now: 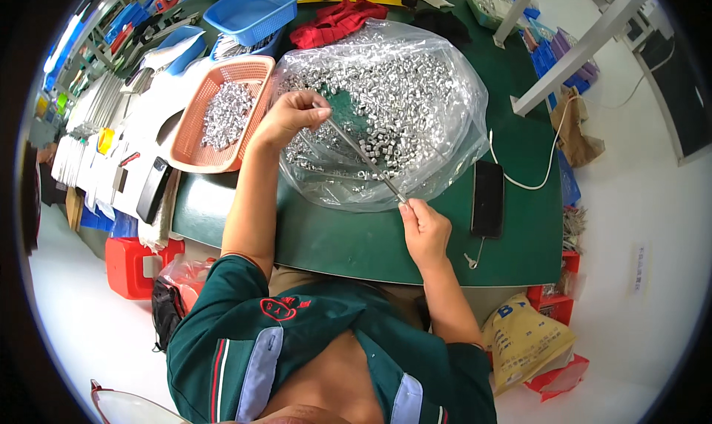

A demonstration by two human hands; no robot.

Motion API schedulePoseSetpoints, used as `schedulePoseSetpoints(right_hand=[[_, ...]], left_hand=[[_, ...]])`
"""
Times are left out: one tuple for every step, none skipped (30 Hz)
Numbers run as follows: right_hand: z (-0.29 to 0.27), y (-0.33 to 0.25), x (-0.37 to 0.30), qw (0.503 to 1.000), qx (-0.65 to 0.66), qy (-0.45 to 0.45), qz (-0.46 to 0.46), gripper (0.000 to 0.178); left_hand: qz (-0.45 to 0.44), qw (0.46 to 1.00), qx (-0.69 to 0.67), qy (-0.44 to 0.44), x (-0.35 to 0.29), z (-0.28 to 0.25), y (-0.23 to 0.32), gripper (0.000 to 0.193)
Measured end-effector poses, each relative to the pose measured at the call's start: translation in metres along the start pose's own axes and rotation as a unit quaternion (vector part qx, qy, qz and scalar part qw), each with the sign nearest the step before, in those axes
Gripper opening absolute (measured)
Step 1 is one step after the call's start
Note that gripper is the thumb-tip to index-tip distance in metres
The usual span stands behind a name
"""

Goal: The person uses a metal rod to pick up small silver metal parts from a large plastic bag and places them into a pink basket. The person repeats this action continuously, transferring the parts one by one from the bag to the basket.

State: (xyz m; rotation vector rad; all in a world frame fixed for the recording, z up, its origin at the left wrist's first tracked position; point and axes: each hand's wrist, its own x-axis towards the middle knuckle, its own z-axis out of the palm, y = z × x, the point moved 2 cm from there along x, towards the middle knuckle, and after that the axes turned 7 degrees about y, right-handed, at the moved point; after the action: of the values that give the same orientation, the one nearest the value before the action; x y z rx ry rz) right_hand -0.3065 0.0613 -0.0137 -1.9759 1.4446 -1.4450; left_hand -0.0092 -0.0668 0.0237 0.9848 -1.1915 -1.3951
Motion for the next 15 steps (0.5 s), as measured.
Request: schedulePoseSetpoints(right_hand=[[0.000, 0.001, 0.000, 1.000, 0.006, -0.007, 0.029, 0.014], [-0.001, 0.003, -0.001, 0.998, 0.013, -0.013, 0.059, 0.015], [-0.001, 0.004, -0.001, 0.996, 0.020, -0.019, 0.086, 0.015], [-0.001, 0.006, -0.002, 0.994, 0.031, -0.008, 0.105, 0.016], [-0.002, 0.007, -0.001, 0.991, 0.040, -0.008, 0.129, 0.015], [-0.004, 0.009, -0.001, 0.987, 0.050, -0.009, 0.153, 0.014], [-0.005, 0.011, -0.001, 0.982, 0.060, -0.010, 0.177, 0.013], [-0.004, 0.013, -0.001, 0.981, 0.075, 0.006, 0.179, 0.015], [-0.004, 0.014, 0.000, 0.978, 0.083, 0.005, 0.191, 0.015], [-0.005, 0.013, 0.002, 0.975, 0.092, 0.003, 0.202, 0.015], [-0.005, 0.012, 0.002, 0.972, 0.102, 0.001, 0.212, 0.016], [-0.006, 0.012, 0.002, 0.971, 0.098, -0.002, 0.217, 0.016], [-0.007, 0.012, 0.001, 0.971, 0.095, -0.005, 0.221, 0.016], [-0.007, 0.012, 0.001, 0.970, 0.091, -0.008, 0.224, 0.016], [-0.007, 0.012, 0.000, 0.973, 0.094, 0.004, 0.209, 0.016]], left_hand=[[-0.015, 1.000, 0.004, -0.022, -0.001, 0.011, -0.001, 0.019], [-0.022, 0.997, -0.053, -0.057, -0.002, 0.021, -0.007, 0.021], [-0.032, 0.996, -0.037, -0.079, -0.001, 0.030, -0.014, 0.022], [-0.028, 0.993, 0.029, -0.110, 0.003, 0.034, -0.016, 0.025], [-0.023, 0.985, 0.094, -0.141, 0.006, 0.038, -0.018, 0.027], [0.002, 0.987, 0.133, -0.089, 0.011, 0.035, -0.019, 0.024], [0.046, 0.972, 0.232, 0.003, 0.023, 0.029, -0.021, 0.021], [0.080, 0.933, 0.345, 0.057, 0.032, 0.027, -0.022, 0.020], [0.114, 0.878, 0.452, 0.111, 0.036, 0.029, -0.016, 0.020], [0.133, 0.864, 0.476, 0.101, 0.043, 0.029, -0.022, 0.020], [0.151, 0.849, 0.499, 0.090, 0.050, 0.026, -0.033, 0.020], [0.171, 0.833, 0.520, 0.080, 0.054, 0.029, -0.034, 0.020], [0.175, 0.819, 0.540, 0.081, 0.057, 0.030, -0.036, 0.020], [0.180, 0.804, 0.560, 0.083, 0.059, 0.031, -0.037, 0.020], [0.183, 0.791, 0.578, 0.083, 0.060, 0.034, -0.039, 0.020]])
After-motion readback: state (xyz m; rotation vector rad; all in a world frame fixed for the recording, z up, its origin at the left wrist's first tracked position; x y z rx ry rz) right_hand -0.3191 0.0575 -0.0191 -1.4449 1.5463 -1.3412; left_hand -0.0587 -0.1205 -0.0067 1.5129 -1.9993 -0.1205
